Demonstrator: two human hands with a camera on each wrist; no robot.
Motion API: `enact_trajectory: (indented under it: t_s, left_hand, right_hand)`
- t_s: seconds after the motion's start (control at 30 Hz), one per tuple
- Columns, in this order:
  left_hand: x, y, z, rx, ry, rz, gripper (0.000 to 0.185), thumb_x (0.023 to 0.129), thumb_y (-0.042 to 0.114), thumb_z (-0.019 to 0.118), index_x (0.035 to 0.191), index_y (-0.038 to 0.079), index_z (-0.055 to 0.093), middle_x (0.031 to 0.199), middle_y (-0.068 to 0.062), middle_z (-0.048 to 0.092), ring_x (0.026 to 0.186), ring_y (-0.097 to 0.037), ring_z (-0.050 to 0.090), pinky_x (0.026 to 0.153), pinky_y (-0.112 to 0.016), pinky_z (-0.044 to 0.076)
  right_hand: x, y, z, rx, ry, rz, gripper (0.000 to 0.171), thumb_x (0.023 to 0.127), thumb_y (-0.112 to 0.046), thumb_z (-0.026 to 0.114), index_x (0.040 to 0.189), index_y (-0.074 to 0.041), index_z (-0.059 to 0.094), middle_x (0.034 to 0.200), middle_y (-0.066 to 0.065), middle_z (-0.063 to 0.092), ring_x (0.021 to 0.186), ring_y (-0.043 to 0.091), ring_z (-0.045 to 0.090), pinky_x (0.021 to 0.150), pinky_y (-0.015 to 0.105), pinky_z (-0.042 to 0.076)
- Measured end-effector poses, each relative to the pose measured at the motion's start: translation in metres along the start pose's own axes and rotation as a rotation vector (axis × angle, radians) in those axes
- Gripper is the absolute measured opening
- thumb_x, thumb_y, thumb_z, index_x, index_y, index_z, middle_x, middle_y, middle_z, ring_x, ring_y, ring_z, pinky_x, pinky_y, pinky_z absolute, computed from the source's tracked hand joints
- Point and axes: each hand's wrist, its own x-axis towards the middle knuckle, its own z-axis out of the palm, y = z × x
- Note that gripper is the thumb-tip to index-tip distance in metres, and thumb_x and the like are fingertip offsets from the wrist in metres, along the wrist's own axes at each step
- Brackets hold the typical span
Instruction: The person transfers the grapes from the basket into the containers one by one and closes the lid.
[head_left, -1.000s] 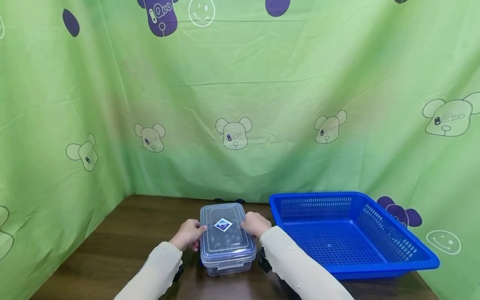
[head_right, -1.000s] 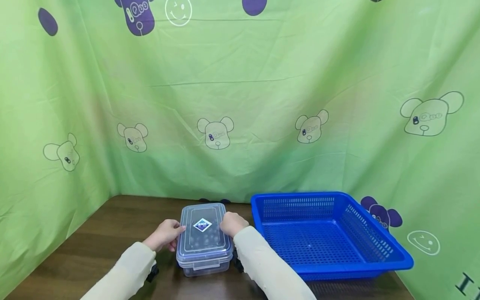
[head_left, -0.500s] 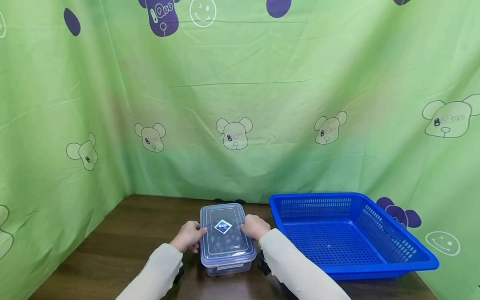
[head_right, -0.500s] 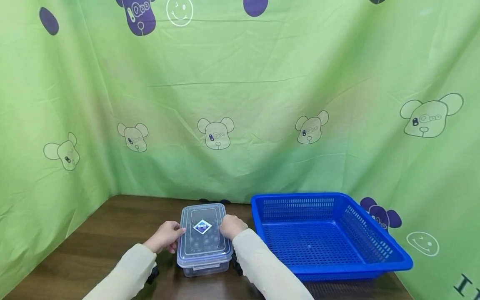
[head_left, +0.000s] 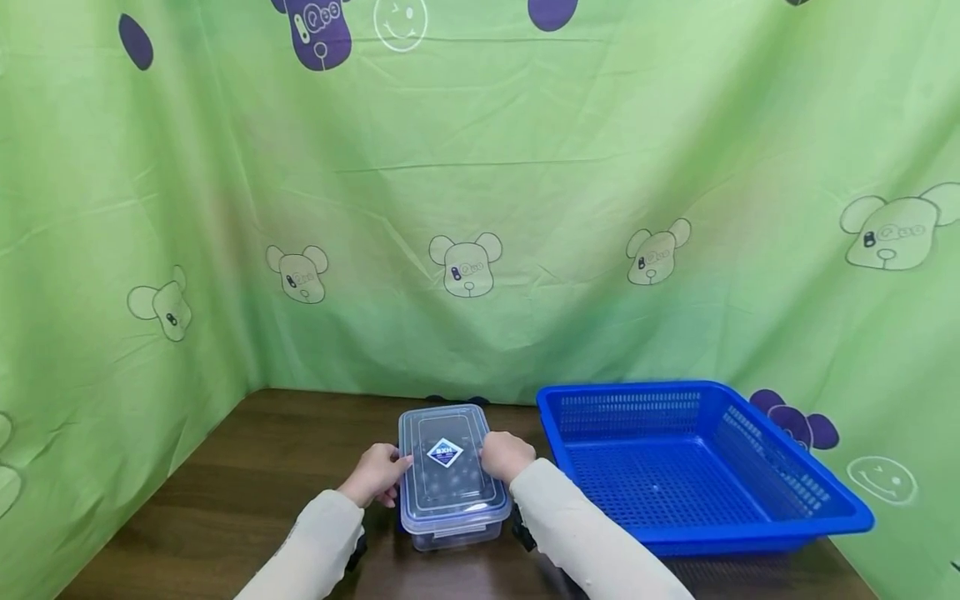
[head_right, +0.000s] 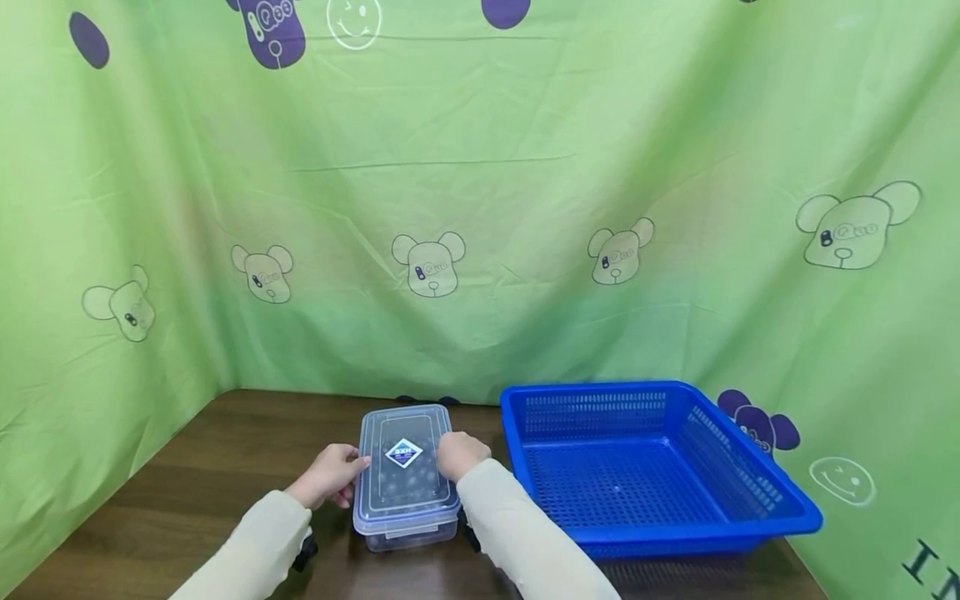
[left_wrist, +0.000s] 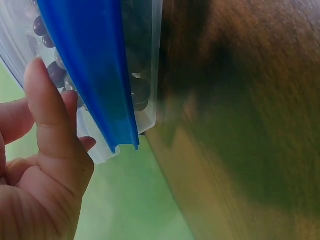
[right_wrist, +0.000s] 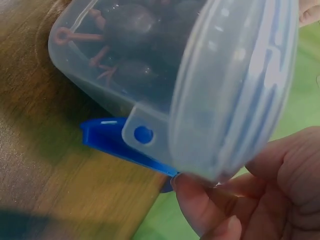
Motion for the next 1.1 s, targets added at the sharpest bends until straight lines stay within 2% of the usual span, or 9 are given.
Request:
enact_trajectory:
  t_s: [0.27,0.43,0.53,0.63,0.7,0.8,0.87,1.0,1.1]
  left_hand:
    - [0.006,0.000,-0.002,-0.059,-0.013,-0.006,0.027,0.095,0.010,0.059,0.105,-0.014,0.054,0.060,-0.007,0.048,0.041,-0.012,0.043,0.038,-0.023,0.045]
    - [0.009,0.000,-0.004,-0.084,-0.024,-0.016,0.029,0.095,0.009,0.058,0.108,-0.015,0.052,0.060,-0.007,0.048,0.041,-0.011,0.042,0.037,-0.022,0.044]
    - [0.010,-0.002,-0.007,-0.091,-0.027,-0.035,0.028,0.095,0.008,0.058,0.109,-0.015,0.051,0.060,-0.007,0.047,0.041,-0.011,0.041,0.037,-0.021,0.043]
    - [0.011,-0.002,-0.013,-0.097,-0.036,-0.056,0.031,0.095,0.008,0.057,0.115,-0.016,0.050,0.059,-0.007,0.047,0.041,-0.012,0.041,0.037,-0.021,0.043]
    - [0.011,-0.002,-0.019,-0.099,-0.041,-0.063,0.036,0.096,0.008,0.056,0.122,-0.016,0.047,0.059,-0.007,0.047,0.041,-0.012,0.041,0.037,-0.021,0.043]
    - [0.012,-0.006,-0.029,-0.099,-0.034,-0.079,0.042,0.097,0.008,0.055,0.130,-0.015,0.043,0.059,-0.007,0.048,0.042,-0.012,0.041,0.038,-0.021,0.043]
    - [0.012,-0.012,-0.034,-0.110,-0.028,-0.099,0.043,0.097,0.010,0.055,0.132,-0.013,0.043,0.060,-0.007,0.049,0.043,-0.012,0.042,0.039,-0.022,0.044]
    - [0.011,-0.020,-0.037,-0.150,-0.043,-0.140,0.044,0.096,0.012,0.057,0.131,-0.011,0.043,0.060,-0.007,0.050,0.046,-0.013,0.045,0.041,-0.025,0.046]
    - [0.010,-0.018,-0.035,-0.167,-0.041,-0.150,0.043,0.097,0.012,0.057,0.131,-0.010,0.045,0.061,-0.007,0.053,0.047,-0.013,0.047,0.042,-0.025,0.046]
  right_hand:
    - [0.011,0.005,-0.008,0.146,-0.016,0.046,0.018,0.090,-0.017,0.066,0.089,0.000,0.069,0.084,0.011,0.065,0.072,0.020,0.055,0.074,0.041,0.050]
    - [0.013,0.003,-0.009,0.143,0.022,0.066,0.021,0.088,-0.021,0.070,0.094,-0.001,0.073,0.089,0.011,0.069,0.078,0.022,0.062,0.078,0.042,0.051]
    - [0.012,0.004,-0.007,0.241,0.014,0.060,0.026,0.087,-0.018,0.071,0.104,0.001,0.072,0.093,0.014,0.070,0.076,0.022,0.065,0.075,0.038,0.053]
    - [0.009,0.004,-0.001,0.363,0.015,0.067,0.035,0.087,-0.017,0.072,0.115,0.003,0.068,0.105,0.018,0.069,0.075,0.022,0.066,0.071,0.036,0.054]
    - [0.006,0.002,0.004,0.400,0.037,0.068,0.040,0.088,-0.020,0.071,0.121,0.002,0.065,0.115,0.019,0.066,0.086,0.027,0.068,0.076,0.040,0.054]
    - [0.001,-0.003,0.015,0.449,0.083,0.040,0.045,0.090,-0.024,0.068,0.125,0.002,0.061,0.127,0.020,0.059,0.109,0.034,0.060,0.090,0.047,0.048]
    - [-0.003,-0.006,0.024,0.486,0.110,0.023,0.046,0.091,-0.026,0.066,0.126,0.002,0.060,0.128,0.020,0.058,0.117,0.036,0.054,0.095,0.049,0.044]
    - [-0.008,-0.008,0.035,0.559,0.153,0.027,0.045,0.092,-0.026,0.065,0.126,0.003,0.060,0.126,0.022,0.059,0.117,0.037,0.054,0.095,0.050,0.043]
    - [-0.010,-0.006,0.037,0.604,0.174,0.051,0.045,0.092,-0.025,0.066,0.126,0.003,0.060,0.124,0.024,0.059,0.116,0.038,0.055,0.095,0.050,0.044]
